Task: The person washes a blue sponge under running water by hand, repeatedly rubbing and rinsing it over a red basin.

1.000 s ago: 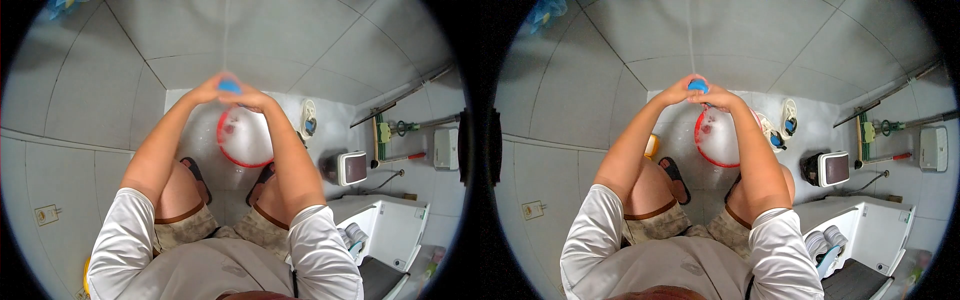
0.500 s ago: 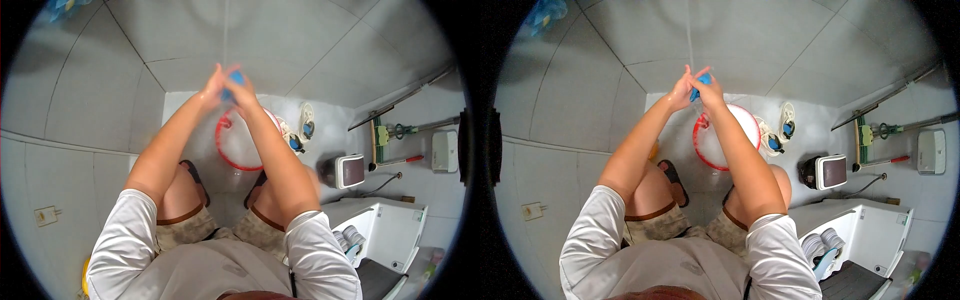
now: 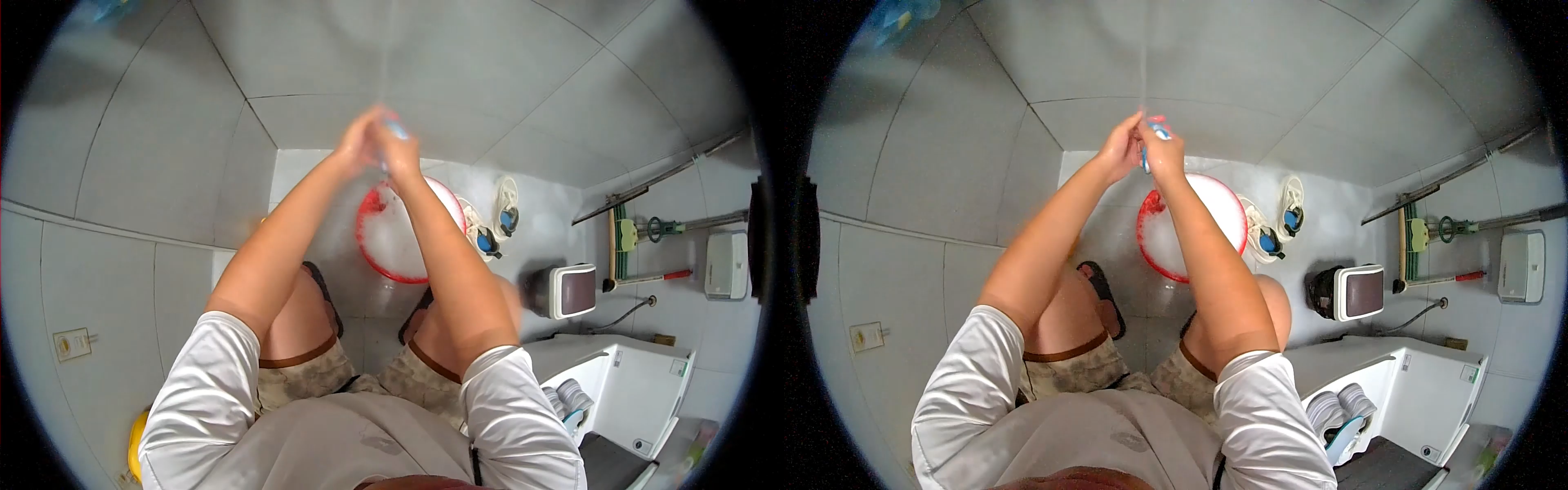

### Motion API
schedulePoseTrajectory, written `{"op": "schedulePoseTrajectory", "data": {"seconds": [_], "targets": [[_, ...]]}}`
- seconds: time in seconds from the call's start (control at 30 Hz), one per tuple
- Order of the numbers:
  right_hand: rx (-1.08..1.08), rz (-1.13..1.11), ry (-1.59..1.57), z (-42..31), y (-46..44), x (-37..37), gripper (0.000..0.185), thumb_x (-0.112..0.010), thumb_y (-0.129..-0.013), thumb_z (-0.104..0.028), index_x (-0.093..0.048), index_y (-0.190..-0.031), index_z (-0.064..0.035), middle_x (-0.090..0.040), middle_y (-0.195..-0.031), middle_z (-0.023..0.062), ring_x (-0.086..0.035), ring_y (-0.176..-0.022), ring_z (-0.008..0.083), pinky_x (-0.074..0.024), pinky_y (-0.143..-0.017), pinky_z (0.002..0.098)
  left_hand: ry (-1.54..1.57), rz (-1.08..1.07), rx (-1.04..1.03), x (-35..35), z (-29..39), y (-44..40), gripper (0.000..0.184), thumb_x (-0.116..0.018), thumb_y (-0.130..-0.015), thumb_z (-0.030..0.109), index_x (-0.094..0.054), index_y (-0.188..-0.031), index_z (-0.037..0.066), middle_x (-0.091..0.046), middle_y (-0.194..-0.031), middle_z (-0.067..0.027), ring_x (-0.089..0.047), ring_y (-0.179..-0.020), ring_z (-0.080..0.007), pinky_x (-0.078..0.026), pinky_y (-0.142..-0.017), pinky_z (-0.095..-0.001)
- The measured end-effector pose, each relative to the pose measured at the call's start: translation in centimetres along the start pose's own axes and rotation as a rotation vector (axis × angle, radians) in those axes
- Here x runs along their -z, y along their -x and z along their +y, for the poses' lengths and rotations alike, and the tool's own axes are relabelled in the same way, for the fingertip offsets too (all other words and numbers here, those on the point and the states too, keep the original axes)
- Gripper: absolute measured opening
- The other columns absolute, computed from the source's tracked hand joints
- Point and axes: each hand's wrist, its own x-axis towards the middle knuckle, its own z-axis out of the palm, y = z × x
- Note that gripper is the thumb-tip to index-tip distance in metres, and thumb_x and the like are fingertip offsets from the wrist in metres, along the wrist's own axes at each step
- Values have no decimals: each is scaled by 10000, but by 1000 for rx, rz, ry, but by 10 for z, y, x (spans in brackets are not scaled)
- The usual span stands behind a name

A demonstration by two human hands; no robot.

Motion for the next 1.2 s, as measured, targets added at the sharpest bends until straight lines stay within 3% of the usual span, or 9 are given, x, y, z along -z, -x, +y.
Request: {"op": "schedulePoseTrajectory", "data": {"seconds": [0.17,0.23,0.47,0.53,0.67,0.73,0.83,0.93,1.2], "targets": [[-105,-4,-98,9,-10,-16,374,-742,-890,-264,-689,-1082,52,-707,-1010,89,-667,-915,166,-527,-815,305,118,352,-264,-9,-24,-8,520,-434,-1043,504,-596,-1256,59,-653,-1196,-79,-618,-982,-191,-486,-884,-356],[-48,-166,-212,12,-9,-19,508,-759,-894,-304,-622,-1268,12,-663,-1168,96,-633,-1052,180,-505,-919,332,-7,587,-571,-5,-41,-15,495,-408,-1056,468,-499,-1342,75,-557,-1289,-122,-537,-1156,-259,-444,-991,-402],[72,-73,-204,23,-3,-20,462,-719,-923,-161,-592,-1341,-9,-641,-1231,113,-621,-1095,180,-509,-943,329,-61,762,-541,-5,-66,-28,551,-368,-1045,491,-484,-1278,5,-618,-1203,-168,-579,-1134,-296,-450,-962,-407],[-12,-121,-331,27,-6,-11,452,-722,-926,-174,-602,-1334,-20,-676,-1040,68,-632,-917,158,-514,-837,292,-457,826,-490,-3,-75,-32,464,-436,-1058,359,-431,-1373,18,-503,-1350,-193,-503,-1250,-321,-381,-1088,-422],[-90,-90,-378,40,-32,-2,463,-700,-957,-288,-603,-1331,-33,-619,-891,19,-577,-817,139,-491,-770,273,-431,880,-545,-29,-72,-17,429,-478,-1029,276,-421,-1373,25,-515,-1325,-191,-458,-1300,-295,-370,-1090,-419],[-247,-83,-237,34,-35,-1,440,-645,-973,-428,-641,-1176,-38,-546,-800,-3,-531,-781,139,-469,-748,273,33,745,-434,-38,-66,-9,290,-488,-993,236,-546,-1205,46,-551,-1251,-163,-515,-1207,-289,-423,-1002,-426],[-273,-133,-508,31,-33,-2,388,-580,-985,-464,-608,-947,-79,-540,-794,0,-529,-797,142,-466,-747,301,-226,748,-653,-21,-70,-28,419,-376,-986,355,-602,-1161,49,-655,-1056,-103,-591,-910,-267,-464,-864,-369],[-209,-101,-540,47,-39,-10,343,-560,-985,-407,-533,-817,-109,-544,-789,-1,-518,-765,147,-466,-724,333,-405,841,-597,-23,-56,-18,393,-386,-969,328,-666,-1045,62,-664,-979,-97,-591,-870,-250,-462,-827,-378],[-251,-166,-643,75,-59,-8,332,-508,-993,-386,-577,-834,-103,-624,-832,34,-586,-753,176,-503,-751,344,-586,834,-470,-21,-45,-14,443,-438,-962,379,-702,-909,27,-704,-984,-145,-635,-898,-290,-473,-818,-422]]}}
